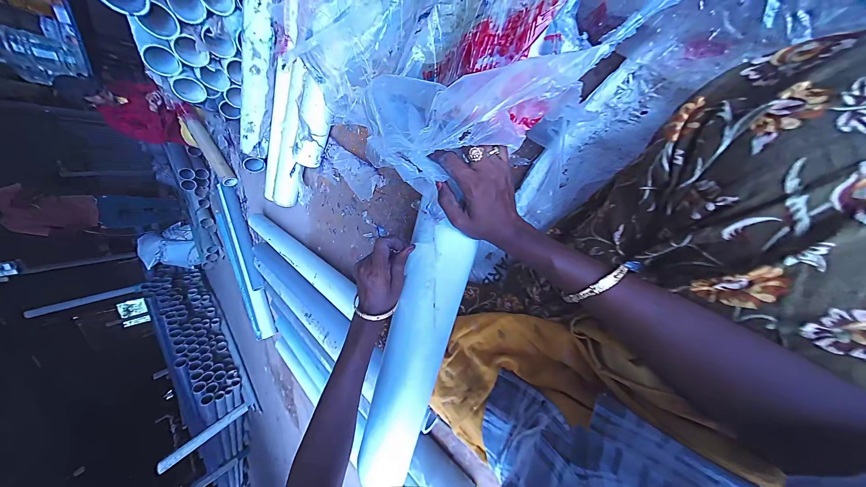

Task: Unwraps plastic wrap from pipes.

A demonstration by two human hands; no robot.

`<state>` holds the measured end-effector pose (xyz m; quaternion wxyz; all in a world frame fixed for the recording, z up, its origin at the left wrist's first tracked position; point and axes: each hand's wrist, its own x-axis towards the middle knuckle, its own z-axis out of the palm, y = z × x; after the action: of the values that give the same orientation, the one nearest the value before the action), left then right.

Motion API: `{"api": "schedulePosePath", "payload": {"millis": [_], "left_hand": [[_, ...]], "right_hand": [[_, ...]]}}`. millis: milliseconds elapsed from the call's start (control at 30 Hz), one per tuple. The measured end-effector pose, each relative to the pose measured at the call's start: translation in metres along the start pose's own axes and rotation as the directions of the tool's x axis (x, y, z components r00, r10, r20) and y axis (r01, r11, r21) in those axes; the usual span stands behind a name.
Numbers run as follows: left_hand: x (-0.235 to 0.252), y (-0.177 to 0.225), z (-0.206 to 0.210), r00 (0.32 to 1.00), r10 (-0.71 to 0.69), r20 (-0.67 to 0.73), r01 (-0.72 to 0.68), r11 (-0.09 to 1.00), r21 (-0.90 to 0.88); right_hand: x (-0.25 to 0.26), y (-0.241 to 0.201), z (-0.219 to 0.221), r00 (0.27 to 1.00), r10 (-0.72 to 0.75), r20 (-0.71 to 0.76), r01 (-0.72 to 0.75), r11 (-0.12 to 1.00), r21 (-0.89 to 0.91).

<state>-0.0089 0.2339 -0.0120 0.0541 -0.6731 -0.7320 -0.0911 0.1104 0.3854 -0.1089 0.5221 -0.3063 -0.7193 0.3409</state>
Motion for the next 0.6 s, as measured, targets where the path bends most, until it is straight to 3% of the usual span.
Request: {"api": "schedulePosePath", "payload": {"millis": [133,200,267,300,367,467,533,600], "left_hand": [[0.002,-0.005,0.002,0.971,-0.235,0.053,0.240,0.924,-0.296],[0.003,0.002,0.001,0.930,-0.353,0.099,0.358,0.815,-0.455],[0.005,0.013,-0.005,0.838,-0.502,0.212,0.523,0.632,-0.572],[0.007,0.014,-0.009,0.797,-0.508,0.327,0.589,0.530,-0.610],[0.004,0.017,-0.011,0.759,-0.422,0.496,0.650,0.447,-0.615],[0.006,0.035,-0.010,0.745,-0.393,0.539,0.664,0.506,-0.550],[0.002,0.037,-0.005,0.840,-0.331,0.431,0.531,0.665,-0.525],[-0.002,0.036,-0.003,0.935,-0.185,0.302,0.293,0.884,-0.364]], "right_hand": [[-0.001,0.000,0.000,1.000,0.005,0.008,-0.005,1.000,-0.009],[-0.003,0.002,-0.001,1.000,0.004,0.002,-0.004,1.000,-0.005],[-0.006,0.004,-0.001,1.000,-0.009,-0.026,0.009,1.000,0.007],[-0.006,0.005,-0.001,0.999,-0.011,-0.038,0.012,1.000,0.012],[-0.007,0.005,-0.002,0.999,-0.006,-0.039,0.007,1.000,0.017],[-0.007,0.005,-0.002,0.999,-0.001,-0.037,0.002,1.000,0.012],[-0.007,0.006,-0.001,0.999,-0.007,-0.044,0.007,1.000,0.005],[-0.007,0.006,-0.002,0.999,-0.013,-0.047,0.013,1.000,-0.001]]}}
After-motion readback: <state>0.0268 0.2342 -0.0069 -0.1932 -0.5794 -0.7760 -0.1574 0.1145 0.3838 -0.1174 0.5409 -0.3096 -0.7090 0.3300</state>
